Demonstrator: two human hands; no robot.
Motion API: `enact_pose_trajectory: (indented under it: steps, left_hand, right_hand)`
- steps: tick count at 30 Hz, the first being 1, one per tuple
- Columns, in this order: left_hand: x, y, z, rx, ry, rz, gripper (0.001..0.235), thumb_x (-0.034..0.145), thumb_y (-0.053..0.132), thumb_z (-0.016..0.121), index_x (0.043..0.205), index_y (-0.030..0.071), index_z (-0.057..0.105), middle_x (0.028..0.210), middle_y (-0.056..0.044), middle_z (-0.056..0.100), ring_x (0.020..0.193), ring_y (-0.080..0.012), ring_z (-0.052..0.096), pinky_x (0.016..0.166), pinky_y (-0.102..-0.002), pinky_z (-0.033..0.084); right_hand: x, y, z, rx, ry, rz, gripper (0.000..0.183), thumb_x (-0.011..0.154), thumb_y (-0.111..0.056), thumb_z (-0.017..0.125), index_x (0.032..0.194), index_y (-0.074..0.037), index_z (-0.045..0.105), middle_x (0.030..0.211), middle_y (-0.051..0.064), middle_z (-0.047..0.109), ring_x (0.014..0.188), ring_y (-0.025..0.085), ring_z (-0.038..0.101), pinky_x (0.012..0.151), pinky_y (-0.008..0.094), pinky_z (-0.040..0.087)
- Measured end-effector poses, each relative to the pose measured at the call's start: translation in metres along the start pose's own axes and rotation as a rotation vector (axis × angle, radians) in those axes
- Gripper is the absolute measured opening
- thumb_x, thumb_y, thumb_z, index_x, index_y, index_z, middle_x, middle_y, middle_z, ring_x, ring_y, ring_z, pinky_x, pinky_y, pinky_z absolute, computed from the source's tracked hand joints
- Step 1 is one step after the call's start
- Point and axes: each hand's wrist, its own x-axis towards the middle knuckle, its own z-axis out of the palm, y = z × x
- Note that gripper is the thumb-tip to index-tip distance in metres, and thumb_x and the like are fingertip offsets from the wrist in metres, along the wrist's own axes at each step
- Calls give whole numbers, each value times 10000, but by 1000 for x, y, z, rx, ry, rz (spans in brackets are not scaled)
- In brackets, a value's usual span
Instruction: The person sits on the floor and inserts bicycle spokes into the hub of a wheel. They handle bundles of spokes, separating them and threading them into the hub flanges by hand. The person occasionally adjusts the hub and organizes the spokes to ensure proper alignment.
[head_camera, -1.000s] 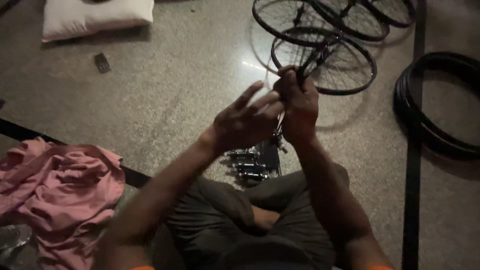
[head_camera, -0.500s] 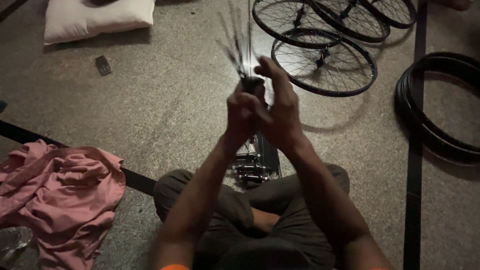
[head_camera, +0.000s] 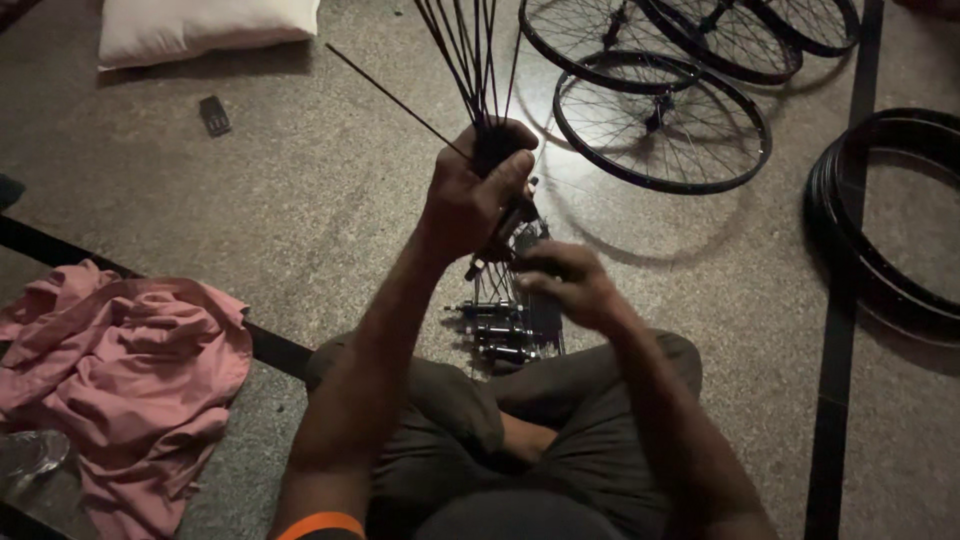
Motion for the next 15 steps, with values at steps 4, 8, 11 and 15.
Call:
enact_pose_trajectory:
  steps: [4,8,11,15]
  left_hand:
    - [-3,-2,-3,154,-53,15,173,1059,178,663,1164,42,642,868,11,672,749,-66,656,640,-244,579]
    - [-6,-10,0,-19,6,-8,204,1068,212,681,1166,38,642,850,10,647,735,-62,608,628,-242,519]
    - [-7,-11,-1,12,28,19,219,1079,239,678,1159,37,651,830,18,620,705,-52,559,598,-236,479]
    - [-9,-10,-2,140,67,17,246,1099,279,633,1148,40,663,815,18,643,703,-50,581,603,-231,491]
  right_hand:
    - [3,-21,-24,-11,-100,20,249,1010,-256,694,1110,-38,763,951,72,746,874,166,717,758,319,616]
    - [12,-58,-29,-197,-207,243,273,953,-274,669,1131,-73,719,962,51,748,876,153,706,766,338,595]
    - [15,-82,-24,-556,-196,166,171,973,-226,652,1075,-121,741,950,43,744,822,154,689,803,392,561]
    - [21,-103,-32,-1240,236,-232,164,1067,-128,687,922,-146,762,853,69,698,821,204,654,1082,517,383]
